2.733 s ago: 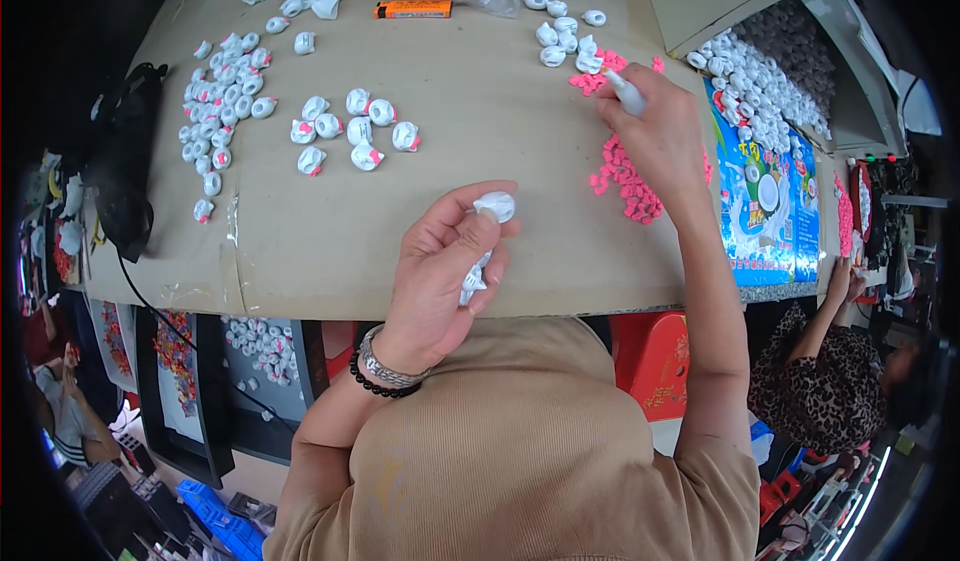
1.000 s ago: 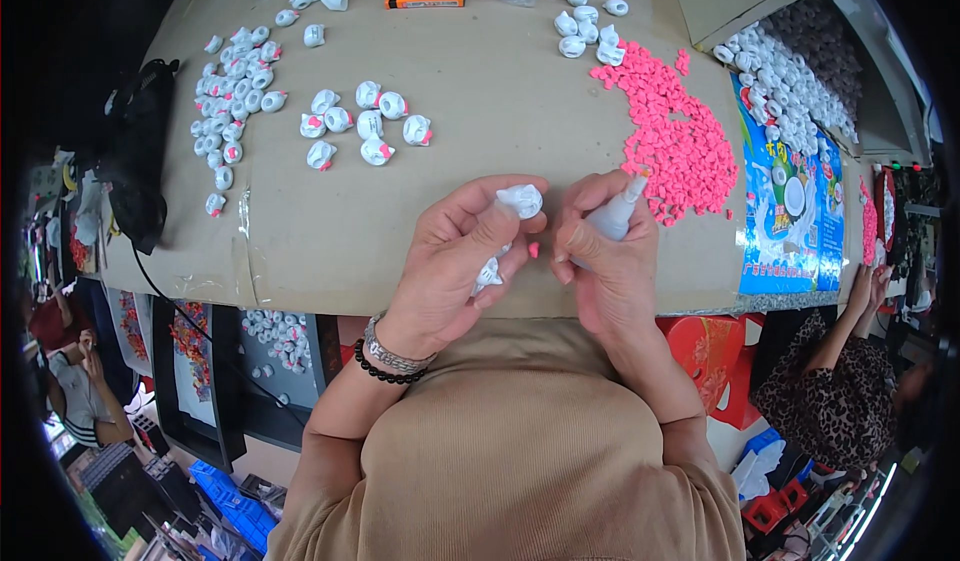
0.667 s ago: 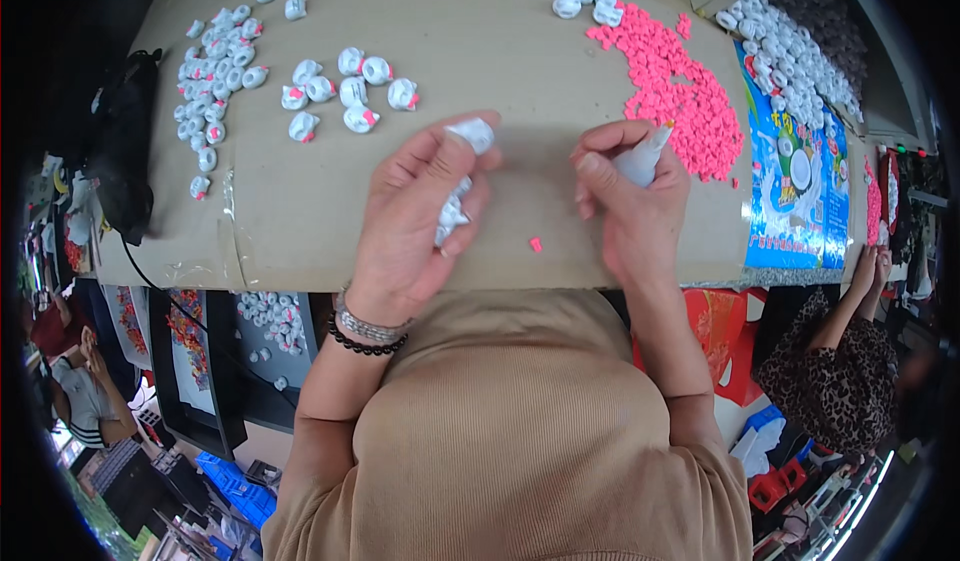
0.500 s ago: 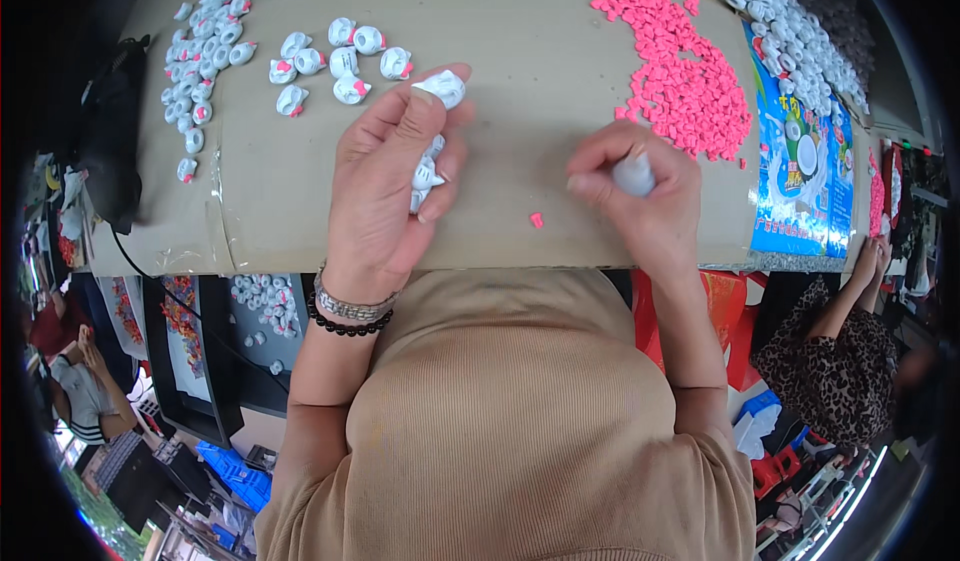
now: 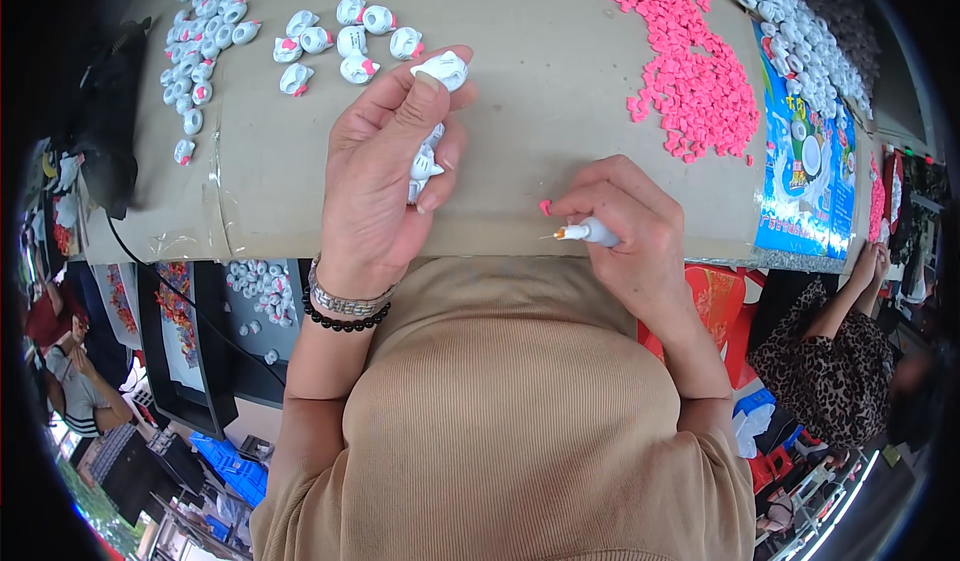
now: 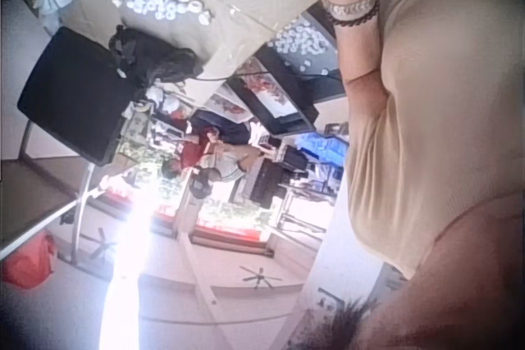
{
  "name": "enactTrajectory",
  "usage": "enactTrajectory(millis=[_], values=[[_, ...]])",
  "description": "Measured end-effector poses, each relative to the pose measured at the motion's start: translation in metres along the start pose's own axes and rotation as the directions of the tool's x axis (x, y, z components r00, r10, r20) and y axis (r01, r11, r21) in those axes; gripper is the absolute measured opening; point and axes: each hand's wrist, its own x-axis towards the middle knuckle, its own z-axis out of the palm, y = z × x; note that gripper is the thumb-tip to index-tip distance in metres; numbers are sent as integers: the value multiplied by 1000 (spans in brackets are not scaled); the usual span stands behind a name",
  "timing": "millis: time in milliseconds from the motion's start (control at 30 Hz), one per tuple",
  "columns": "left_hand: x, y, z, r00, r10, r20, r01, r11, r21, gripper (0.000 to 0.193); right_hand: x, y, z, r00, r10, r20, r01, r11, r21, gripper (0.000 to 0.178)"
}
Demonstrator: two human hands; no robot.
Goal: Gluing small pink plastic decorations onto white round toy components.
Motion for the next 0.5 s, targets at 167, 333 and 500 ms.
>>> enactTrajectory(millis=[167,333,500], values=[[-3,1,-3,1000,-3,-11,3,1000,-7,33,8,0,-2,989,-123,80,132,985,-114,25],[-5,0,-4,1000,-7,-22,7,1000,-12,33,18,-2,-5,970,-152,188,181,973,-145,28],[-6,2,-4,1000,-4,-24,4,1000,-2,34,24,-5,-4,965,-157,208,193,967,-165,25]])
